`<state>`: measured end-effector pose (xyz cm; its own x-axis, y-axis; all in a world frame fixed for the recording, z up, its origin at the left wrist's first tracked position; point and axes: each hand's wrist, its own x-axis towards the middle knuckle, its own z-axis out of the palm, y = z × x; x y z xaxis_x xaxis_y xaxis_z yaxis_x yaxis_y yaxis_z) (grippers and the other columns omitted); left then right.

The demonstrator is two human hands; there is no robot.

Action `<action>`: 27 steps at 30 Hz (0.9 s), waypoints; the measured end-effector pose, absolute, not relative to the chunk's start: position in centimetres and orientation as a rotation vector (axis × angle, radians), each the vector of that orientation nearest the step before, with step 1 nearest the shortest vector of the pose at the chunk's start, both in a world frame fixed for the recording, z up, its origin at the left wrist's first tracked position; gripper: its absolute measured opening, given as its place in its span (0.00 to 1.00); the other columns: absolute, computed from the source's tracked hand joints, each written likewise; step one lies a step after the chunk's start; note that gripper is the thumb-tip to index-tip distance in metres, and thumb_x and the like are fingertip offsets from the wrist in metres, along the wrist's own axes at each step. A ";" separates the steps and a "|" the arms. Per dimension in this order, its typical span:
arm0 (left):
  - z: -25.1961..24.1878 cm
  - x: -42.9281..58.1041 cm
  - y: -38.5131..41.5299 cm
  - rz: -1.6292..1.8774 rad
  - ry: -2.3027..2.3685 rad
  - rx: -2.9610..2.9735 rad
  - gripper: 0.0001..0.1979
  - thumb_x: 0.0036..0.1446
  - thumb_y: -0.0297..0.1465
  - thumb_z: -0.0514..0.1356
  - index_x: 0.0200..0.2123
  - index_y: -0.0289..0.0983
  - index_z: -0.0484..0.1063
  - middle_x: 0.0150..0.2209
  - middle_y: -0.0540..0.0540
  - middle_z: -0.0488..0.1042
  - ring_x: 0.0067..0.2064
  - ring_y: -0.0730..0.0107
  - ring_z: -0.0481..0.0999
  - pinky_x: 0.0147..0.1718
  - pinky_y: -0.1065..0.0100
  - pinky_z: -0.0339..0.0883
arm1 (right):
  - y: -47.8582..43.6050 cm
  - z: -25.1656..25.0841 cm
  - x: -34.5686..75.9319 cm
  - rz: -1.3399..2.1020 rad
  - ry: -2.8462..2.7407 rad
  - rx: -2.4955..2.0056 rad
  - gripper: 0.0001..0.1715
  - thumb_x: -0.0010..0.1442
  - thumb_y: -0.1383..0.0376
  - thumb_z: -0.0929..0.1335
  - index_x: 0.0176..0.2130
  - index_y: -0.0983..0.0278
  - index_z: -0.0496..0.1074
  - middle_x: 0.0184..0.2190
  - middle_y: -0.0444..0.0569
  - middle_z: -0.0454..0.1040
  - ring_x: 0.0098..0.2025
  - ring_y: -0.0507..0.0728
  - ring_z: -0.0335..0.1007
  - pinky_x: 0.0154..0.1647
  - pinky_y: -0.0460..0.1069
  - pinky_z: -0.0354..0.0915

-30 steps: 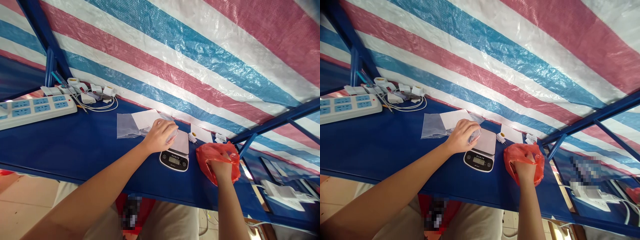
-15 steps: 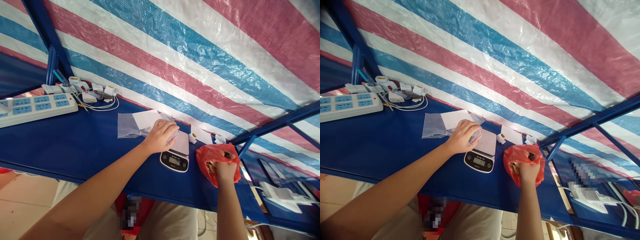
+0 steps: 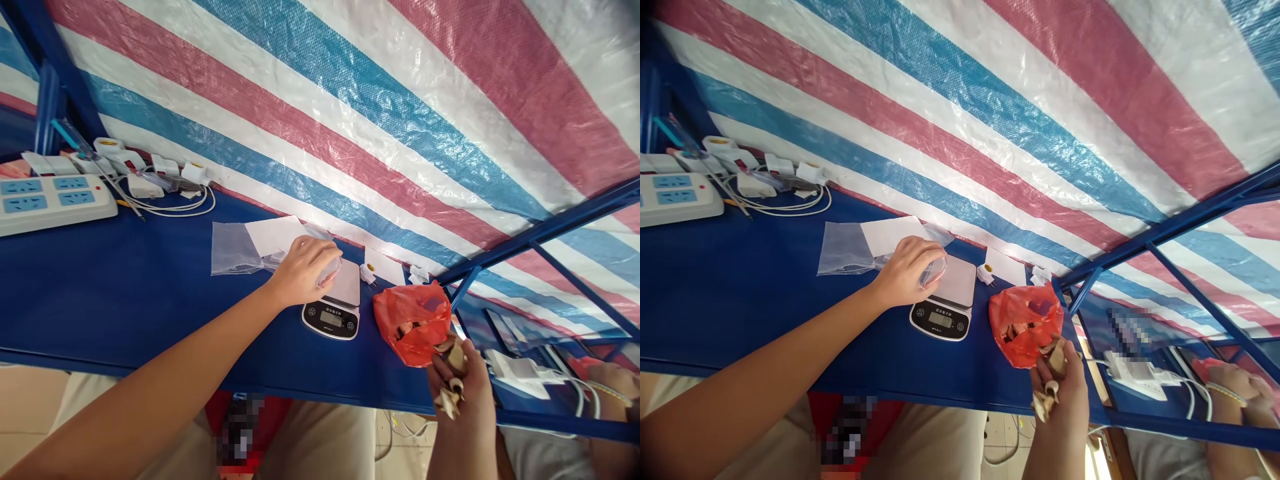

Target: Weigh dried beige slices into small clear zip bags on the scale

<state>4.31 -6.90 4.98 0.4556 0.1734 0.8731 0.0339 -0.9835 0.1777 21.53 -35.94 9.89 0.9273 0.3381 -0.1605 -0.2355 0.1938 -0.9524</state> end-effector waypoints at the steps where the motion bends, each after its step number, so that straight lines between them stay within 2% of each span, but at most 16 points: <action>1: 5.0 4.3 -7.0 1.571 0.170 2.560 0.20 0.60 0.28 0.60 0.55 0.39 0.67 0.51 0.38 0.78 0.50 0.54 0.77 0.54 0.50 0.66 | -36.4 10.3 21.1 0.438 -0.154 -1.293 0.26 0.51 0.49 0.79 0.42 0.61 0.75 0.25 0.37 0.68 0.15 0.44 0.50 0.10 0.39 0.50; 4: 5.1 4.4 -7.3 1.540 0.168 2.546 0.20 0.59 0.29 0.60 0.55 0.40 0.68 0.51 0.38 0.78 0.50 0.53 0.77 0.54 0.50 0.66 | -36.2 11.9 19.4 0.448 -0.276 -1.281 0.26 0.54 0.45 0.78 0.43 0.60 0.76 0.27 0.38 0.70 0.15 0.43 0.50 0.11 0.39 0.52; 8: 5.3 4.4 -7.7 1.453 0.214 2.494 0.19 0.59 0.29 0.60 0.54 0.41 0.69 0.51 0.38 0.78 0.51 0.53 0.77 0.54 0.50 0.65 | -32.0 13.8 17.6 0.428 -0.438 -1.307 0.25 0.57 0.44 0.76 0.42 0.59 0.77 0.25 0.39 0.69 0.14 0.44 0.50 0.10 0.41 0.49; 13: 5.4 4.3 -7.5 1.459 0.260 2.397 0.19 0.60 0.31 0.61 0.55 0.40 0.67 0.52 0.39 0.78 0.53 0.53 0.77 0.54 0.51 0.66 | -23.0 14.4 16.9 0.540 -0.675 -1.340 0.24 0.57 0.45 0.76 0.39 0.62 0.77 0.23 0.39 0.67 0.15 0.44 0.50 0.12 0.42 0.46; 18: 5.6 4.1 -6.6 1.495 0.383 2.283 0.22 0.61 0.36 0.63 0.57 0.39 0.65 0.50 0.40 0.78 0.52 0.54 0.78 0.54 0.51 0.67 | -16.9 14.6 16.1 0.677 -0.933 -1.369 0.22 0.56 0.47 0.77 0.35 0.63 0.77 0.26 0.40 0.69 0.17 0.44 0.52 0.16 0.43 0.50; 23: 5.7 4.2 -6.5 1.466 0.567 2.153 0.29 0.58 0.37 0.65 0.60 0.40 0.61 0.54 0.39 0.77 0.54 0.51 0.78 0.54 0.50 0.69 | -14.7 15.0 15.6 0.700 -1.190 -1.459 0.18 0.60 0.51 0.76 0.34 0.63 0.77 0.29 0.41 0.71 0.22 0.46 0.57 0.21 0.44 0.55; 27: 5.6 4.4 -6.7 1.422 0.629 2.034 0.35 0.56 0.38 0.67 0.63 0.41 0.57 0.59 0.36 0.73 0.60 0.49 0.75 0.58 0.47 0.68 | -13.8 15.2 15.3 0.614 -1.306 -1.589 0.16 0.61 0.51 0.74 0.36 0.62 0.80 0.33 0.44 0.77 0.29 0.51 0.68 0.31 0.46 0.62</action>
<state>4.44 -6.67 5.62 0.3225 0.6634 0.6752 0.0532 -0.7249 0.6868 15.32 -13.78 15.16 0.3018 0.9356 0.1832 0.4555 0.0274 -0.8898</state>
